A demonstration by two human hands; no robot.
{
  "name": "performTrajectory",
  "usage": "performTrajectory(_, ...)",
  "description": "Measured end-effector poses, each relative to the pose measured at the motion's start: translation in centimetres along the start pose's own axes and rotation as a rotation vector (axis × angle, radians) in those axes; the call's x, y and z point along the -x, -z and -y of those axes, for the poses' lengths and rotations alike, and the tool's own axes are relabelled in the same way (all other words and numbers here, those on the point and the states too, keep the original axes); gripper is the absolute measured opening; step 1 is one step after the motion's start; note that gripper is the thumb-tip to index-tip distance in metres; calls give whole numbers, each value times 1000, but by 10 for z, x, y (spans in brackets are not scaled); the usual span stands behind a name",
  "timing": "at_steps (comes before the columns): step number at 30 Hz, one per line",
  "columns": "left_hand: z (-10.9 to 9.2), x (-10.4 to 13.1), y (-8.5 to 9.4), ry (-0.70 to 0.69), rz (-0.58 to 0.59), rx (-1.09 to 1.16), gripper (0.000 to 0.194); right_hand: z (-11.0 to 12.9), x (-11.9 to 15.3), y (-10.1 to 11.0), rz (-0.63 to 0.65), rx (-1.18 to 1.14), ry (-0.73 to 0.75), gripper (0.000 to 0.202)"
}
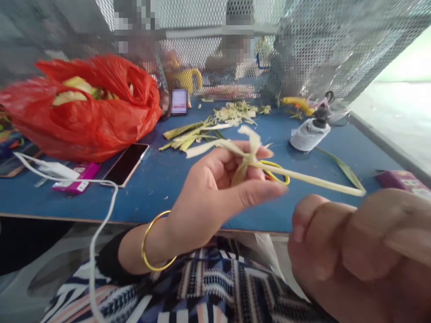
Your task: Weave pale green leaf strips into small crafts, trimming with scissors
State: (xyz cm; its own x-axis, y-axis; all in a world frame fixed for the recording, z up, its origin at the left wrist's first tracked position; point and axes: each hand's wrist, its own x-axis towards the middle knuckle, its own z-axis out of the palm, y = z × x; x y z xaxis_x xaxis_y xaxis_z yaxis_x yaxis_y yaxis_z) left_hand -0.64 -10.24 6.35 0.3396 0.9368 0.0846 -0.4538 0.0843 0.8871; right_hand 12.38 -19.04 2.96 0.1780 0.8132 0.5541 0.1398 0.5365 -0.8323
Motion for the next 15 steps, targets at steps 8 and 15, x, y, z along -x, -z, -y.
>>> performTrajectory(8,26,-93,60,149,-209,-6,15,-54,-135,-22,86,392,264,8)
performTrajectory(15,36,-113,83,157,-353,-19,12,-127,-158,-44,552,730,-113,18)
